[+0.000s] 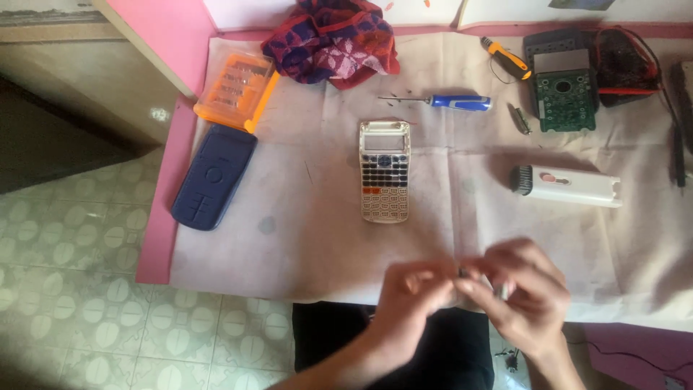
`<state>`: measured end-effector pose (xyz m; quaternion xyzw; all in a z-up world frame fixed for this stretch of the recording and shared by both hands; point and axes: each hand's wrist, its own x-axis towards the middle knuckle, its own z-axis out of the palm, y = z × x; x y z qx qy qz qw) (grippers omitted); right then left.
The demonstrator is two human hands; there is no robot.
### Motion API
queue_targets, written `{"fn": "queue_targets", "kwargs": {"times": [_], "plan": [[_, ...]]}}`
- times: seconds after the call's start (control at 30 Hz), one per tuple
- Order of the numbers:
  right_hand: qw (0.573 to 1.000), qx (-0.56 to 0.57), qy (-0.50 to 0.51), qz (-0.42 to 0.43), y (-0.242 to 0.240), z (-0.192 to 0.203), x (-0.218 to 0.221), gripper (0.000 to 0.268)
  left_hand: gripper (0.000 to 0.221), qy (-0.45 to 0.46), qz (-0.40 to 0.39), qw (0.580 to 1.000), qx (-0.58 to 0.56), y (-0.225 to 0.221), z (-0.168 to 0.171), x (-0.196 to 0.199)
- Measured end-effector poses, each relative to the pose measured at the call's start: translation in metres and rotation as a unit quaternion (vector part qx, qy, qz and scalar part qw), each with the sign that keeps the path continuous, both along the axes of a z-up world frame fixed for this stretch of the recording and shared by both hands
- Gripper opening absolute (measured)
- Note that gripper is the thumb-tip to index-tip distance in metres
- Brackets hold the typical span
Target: Reassembling a calculator by placing the rubber keypad into the front plastic housing and adjusting it with a tool.
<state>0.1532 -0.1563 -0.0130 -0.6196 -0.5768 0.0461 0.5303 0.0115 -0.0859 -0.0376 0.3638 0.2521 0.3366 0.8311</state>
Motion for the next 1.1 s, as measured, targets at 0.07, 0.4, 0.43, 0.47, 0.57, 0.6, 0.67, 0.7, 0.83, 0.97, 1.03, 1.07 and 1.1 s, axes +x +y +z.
{"fn": "queue_targets", "kwargs": {"times": [0.07, 0.4, 0.43, 0.47, 0.57, 0.6, 0.67, 0.7, 0.83, 0.97, 1.03, 1.07, 1.1], "plan": [[0.999, 0.021, -0.005, 0.029, -0.015, -0.021, 0.006, 0.021, 0.020, 0.024, -0.059, 0.998, 0.016, -0.009, -0.001, -0.009], [0.996, 0.036, -0.079, 0.014, -0.020, -0.012, 0.001, 0.022, 0.020, 0.156, -0.074, 0.962, 0.211, 0.004, 0.020, -0.032], [0.993, 0.042, -0.105, 0.034, -0.017, -0.010, 0.001, 0.022, 0.023, 0.156, -0.091, 0.959, 0.217, 0.007, 0.021, -0.036], [0.989, 0.048, -0.130, 0.056, -0.015, -0.008, 0.001, 0.023, 0.033, 0.157, -0.107, 0.956, 0.223, 0.009, 0.022, -0.040], [0.982, 0.059, -0.158, 0.084, -0.009, -0.007, -0.001, 0.023, 0.034, 0.130, -0.142, 0.946, 0.263, 0.019, 0.031, -0.051], [0.982, 0.058, -0.158, 0.085, -0.007, -0.004, -0.001, 0.023, 0.034, 0.130, -0.141, 0.946, 0.261, 0.025, 0.034, -0.052], [0.977, 0.030, -0.168, 0.127, -0.002, 0.002, -0.002, 0.027, 0.031, 0.174, -0.171, 0.917, 0.317, 0.037, 0.039, -0.054], [0.977, 0.030, -0.168, 0.128, 0.001, 0.003, -0.002, 0.027, 0.031, 0.174, -0.170, 0.917, 0.316, 0.044, 0.041, -0.056], [0.974, 0.018, -0.130, 0.185, 0.005, 0.004, -0.003, 0.027, 0.025, 0.149, -0.245, 0.892, 0.349, 0.066, 0.045, -0.062], [0.970, -0.042, -0.101, 0.217, 0.008, 0.002, -0.004, 0.028, 0.020, 0.140, -0.227, 0.901, 0.342, 0.073, 0.030, -0.062], [0.980, -0.048, -0.109, 0.161, 0.009, -0.001, -0.009, 0.029, 0.018, 0.130, -0.200, 0.906, 0.348, 0.074, 0.020, -0.061], [0.986, -0.053, -0.119, 0.105, 0.009, -0.002, -0.011, 0.031, 0.017, 0.119, -0.173, 0.910, 0.357, 0.073, 0.014, -0.059], [0.986, -0.056, -0.117, 0.104, 0.012, 0.001, -0.013, 0.031, 0.017, 0.119, -0.175, 0.911, 0.354, 0.074, 0.018, -0.058]]}}
